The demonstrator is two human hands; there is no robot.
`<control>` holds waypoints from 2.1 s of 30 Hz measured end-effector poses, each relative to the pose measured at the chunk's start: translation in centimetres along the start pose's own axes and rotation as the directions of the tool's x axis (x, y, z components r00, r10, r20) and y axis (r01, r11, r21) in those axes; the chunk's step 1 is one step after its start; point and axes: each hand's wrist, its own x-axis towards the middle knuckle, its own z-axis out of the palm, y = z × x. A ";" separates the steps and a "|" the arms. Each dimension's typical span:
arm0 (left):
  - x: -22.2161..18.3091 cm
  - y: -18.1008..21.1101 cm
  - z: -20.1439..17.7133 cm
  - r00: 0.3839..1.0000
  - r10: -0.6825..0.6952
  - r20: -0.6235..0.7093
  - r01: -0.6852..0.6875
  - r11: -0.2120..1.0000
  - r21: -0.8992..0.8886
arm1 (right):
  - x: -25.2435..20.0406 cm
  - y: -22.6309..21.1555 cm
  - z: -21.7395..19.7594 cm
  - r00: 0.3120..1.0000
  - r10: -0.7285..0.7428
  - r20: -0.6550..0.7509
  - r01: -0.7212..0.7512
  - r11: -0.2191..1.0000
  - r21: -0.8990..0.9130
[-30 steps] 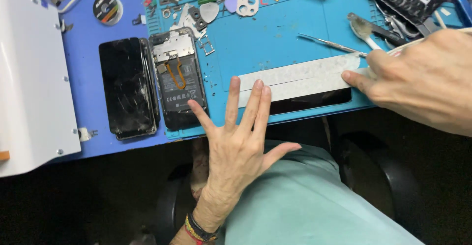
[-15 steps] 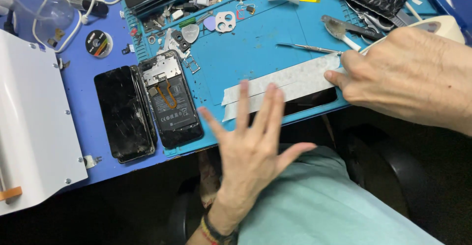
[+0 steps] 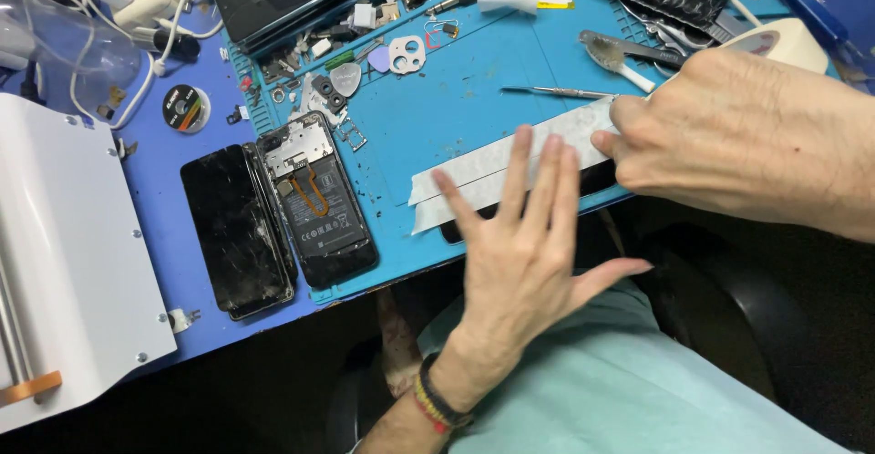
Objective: Preparing a replacement smartphone screen by applying adhesive tape, cleaning the surface, and trimming excess material.
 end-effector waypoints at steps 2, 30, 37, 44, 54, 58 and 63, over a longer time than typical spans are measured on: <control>1.3 1.5 1.0 1.000 0.009 -0.019 -0.009 1.000 -0.013 | 0.1 0.2 -0.4 0.994 -0.075 0.073 0.072 0.996 0.048; -3.4 -2.5 -1.8 0.983 -0.176 0.049 0.168 0.977 0.134 | 0.1 -0.1 -0.5 0.999 -0.022 0.029 0.022 1.000 -0.004; 1.0 2.6 1.4 0.999 -0.020 0.040 0.021 0.999 -0.025 | 0.3 -0.1 -0.9 0.999 -0.041 0.011 0.040 0.996 0.077; 2.0 3.4 1.3 0.995 -0.095 0.042 0.088 0.985 0.145 | 0.3 2.1 -2.8 0.967 0.182 0.177 -0.195 0.979 0.055; 2.5 4.7 1.7 0.989 -0.129 0.072 0.096 0.931 0.351 | 0.6 1.1 -1.3 0.946 0.294 0.139 -0.298 0.954 0.014; 2.5 4.4 1.8 0.991 -0.127 0.038 0.108 0.938 0.329 | 1.0 0.1 -2.0 0.895 0.390 0.218 -0.391 0.920 -0.040; 2.3 4.0 1.9 0.994 -0.109 0.010 0.103 0.958 0.269 | 1.4 -0.4 -3.1 0.848 0.366 0.384 -0.356 0.929 -0.100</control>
